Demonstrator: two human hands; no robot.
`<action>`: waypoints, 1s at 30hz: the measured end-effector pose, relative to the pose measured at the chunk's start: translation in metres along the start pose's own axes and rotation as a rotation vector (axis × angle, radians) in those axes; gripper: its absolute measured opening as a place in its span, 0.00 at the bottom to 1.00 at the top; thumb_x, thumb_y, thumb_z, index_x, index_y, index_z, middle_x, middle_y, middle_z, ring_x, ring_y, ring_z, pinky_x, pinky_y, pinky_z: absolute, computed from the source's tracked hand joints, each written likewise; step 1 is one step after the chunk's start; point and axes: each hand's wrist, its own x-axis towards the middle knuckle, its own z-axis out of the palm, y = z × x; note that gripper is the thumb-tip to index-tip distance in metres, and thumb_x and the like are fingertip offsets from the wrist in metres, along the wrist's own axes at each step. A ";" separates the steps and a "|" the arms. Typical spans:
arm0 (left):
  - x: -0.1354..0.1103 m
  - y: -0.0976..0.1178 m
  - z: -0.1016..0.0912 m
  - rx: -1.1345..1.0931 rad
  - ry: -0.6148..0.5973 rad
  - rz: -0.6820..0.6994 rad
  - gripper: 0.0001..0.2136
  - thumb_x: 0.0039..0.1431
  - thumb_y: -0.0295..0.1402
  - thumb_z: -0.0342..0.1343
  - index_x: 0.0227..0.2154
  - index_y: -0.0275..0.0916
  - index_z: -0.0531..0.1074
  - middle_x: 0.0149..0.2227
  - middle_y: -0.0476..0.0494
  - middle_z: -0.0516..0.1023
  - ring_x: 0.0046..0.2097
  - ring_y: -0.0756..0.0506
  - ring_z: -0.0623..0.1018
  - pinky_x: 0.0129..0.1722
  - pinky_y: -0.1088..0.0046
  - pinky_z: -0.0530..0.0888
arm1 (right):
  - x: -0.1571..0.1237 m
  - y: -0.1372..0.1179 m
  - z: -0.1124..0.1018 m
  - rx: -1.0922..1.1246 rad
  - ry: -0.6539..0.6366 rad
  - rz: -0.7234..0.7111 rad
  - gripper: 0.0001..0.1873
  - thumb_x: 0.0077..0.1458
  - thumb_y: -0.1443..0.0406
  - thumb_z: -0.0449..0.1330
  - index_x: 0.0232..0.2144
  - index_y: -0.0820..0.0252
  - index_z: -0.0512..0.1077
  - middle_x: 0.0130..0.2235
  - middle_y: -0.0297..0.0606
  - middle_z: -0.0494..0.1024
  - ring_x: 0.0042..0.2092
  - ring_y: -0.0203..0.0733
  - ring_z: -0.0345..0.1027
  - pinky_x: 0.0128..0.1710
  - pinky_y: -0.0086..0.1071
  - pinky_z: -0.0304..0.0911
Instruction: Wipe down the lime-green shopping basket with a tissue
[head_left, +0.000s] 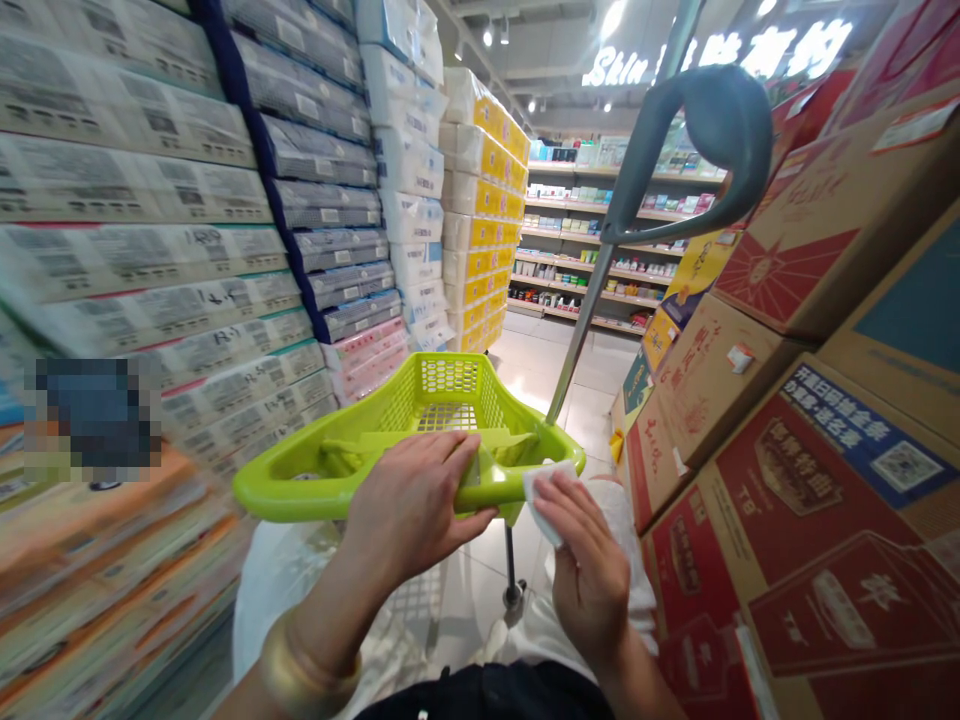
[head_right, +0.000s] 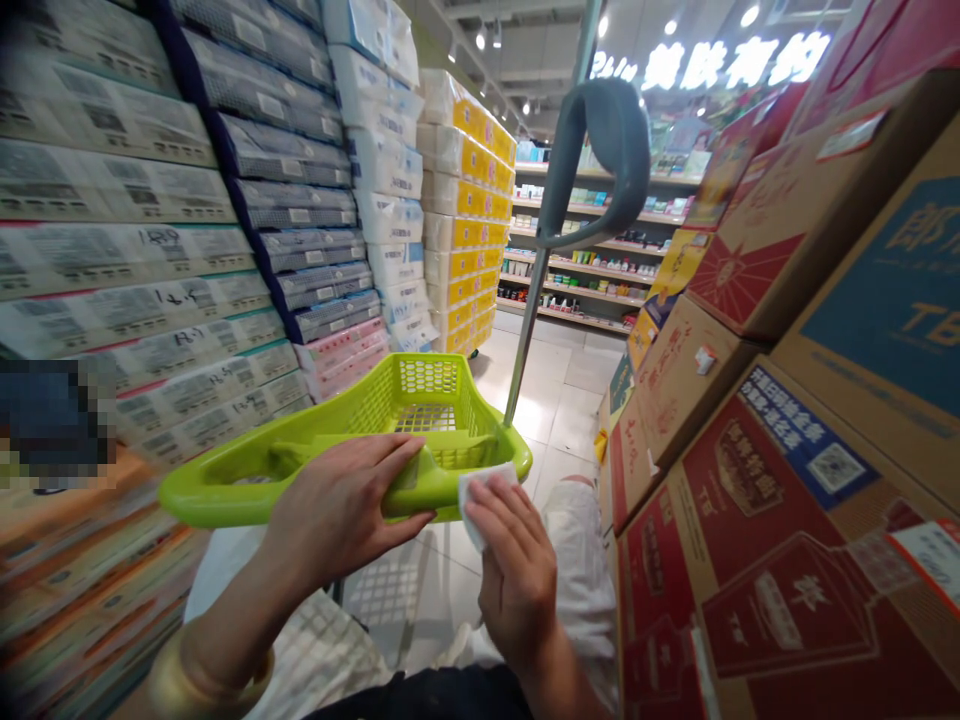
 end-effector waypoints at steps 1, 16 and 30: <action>0.000 0.000 0.000 -0.002 0.001 0.000 0.25 0.50 0.45 0.61 0.50 0.40 0.69 0.49 0.37 0.77 0.49 0.36 0.76 0.51 0.58 0.72 | -0.002 0.000 0.001 0.010 -0.016 -0.026 0.18 0.62 0.73 0.52 0.49 0.55 0.74 0.49 0.42 0.80 0.55 0.46 0.72 0.57 0.47 0.67; 0.001 -0.002 -0.005 -0.009 -0.006 0.032 0.25 0.50 0.47 0.61 0.48 0.39 0.70 0.47 0.37 0.78 0.47 0.37 0.77 0.48 0.59 0.73 | -0.004 0.011 -0.002 0.027 0.074 0.046 0.17 0.63 0.72 0.51 0.48 0.57 0.74 0.48 0.43 0.81 0.55 0.48 0.72 0.55 0.50 0.68; -0.002 -0.025 -0.012 -0.015 -0.003 0.074 0.25 0.55 0.52 0.54 0.48 0.37 0.74 0.47 0.38 0.80 0.45 0.38 0.78 0.49 0.56 0.71 | 0.003 0.018 -0.005 0.135 0.134 0.304 0.15 0.63 0.72 0.53 0.48 0.57 0.74 0.50 0.43 0.79 0.53 0.46 0.73 0.55 0.46 0.70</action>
